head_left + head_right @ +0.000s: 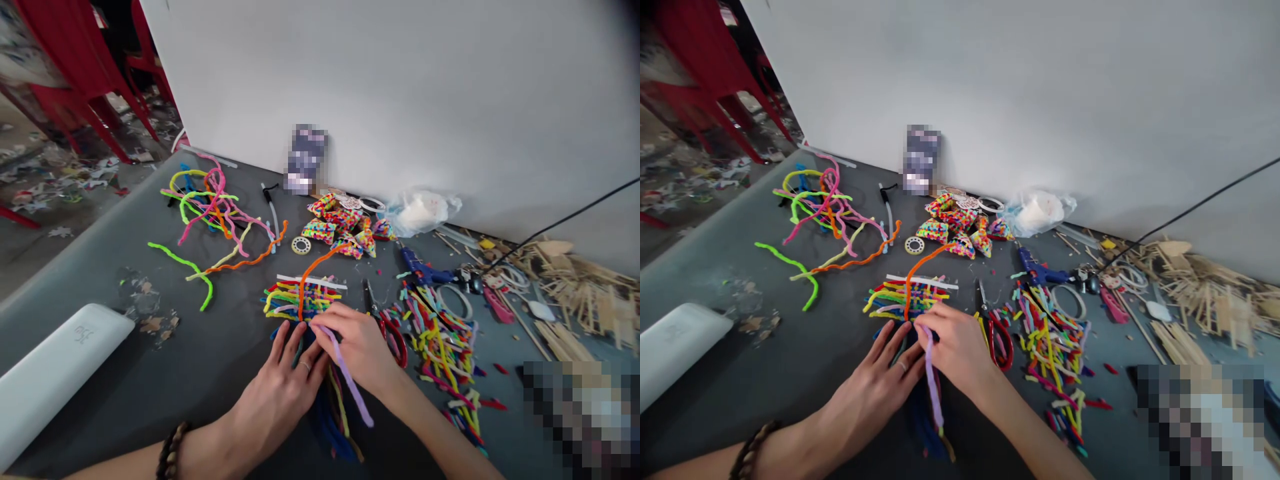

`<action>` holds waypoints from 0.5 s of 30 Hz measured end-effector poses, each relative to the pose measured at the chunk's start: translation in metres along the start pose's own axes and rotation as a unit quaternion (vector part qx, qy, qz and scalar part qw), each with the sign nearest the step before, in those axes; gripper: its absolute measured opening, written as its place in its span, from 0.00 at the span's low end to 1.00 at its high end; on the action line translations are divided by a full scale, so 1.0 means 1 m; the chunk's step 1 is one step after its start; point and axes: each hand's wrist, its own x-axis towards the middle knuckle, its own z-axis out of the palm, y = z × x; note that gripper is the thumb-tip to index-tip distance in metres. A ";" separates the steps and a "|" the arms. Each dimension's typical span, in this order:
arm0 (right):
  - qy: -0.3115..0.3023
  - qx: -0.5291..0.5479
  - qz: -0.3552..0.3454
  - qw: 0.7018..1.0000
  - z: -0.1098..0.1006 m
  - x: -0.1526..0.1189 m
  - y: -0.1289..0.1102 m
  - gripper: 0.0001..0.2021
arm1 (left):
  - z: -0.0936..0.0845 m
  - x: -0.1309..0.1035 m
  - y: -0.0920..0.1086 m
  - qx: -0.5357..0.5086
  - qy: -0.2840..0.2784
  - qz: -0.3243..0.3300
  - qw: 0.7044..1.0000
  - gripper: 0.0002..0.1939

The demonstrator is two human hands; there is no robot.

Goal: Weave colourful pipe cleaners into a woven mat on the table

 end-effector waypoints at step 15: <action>-0.120 -0.206 -0.190 0.952 -0.013 0.000 -0.005 0.07 | 0.001 -0.002 -0.005 -0.051 -0.014 0.022 0.998 0.18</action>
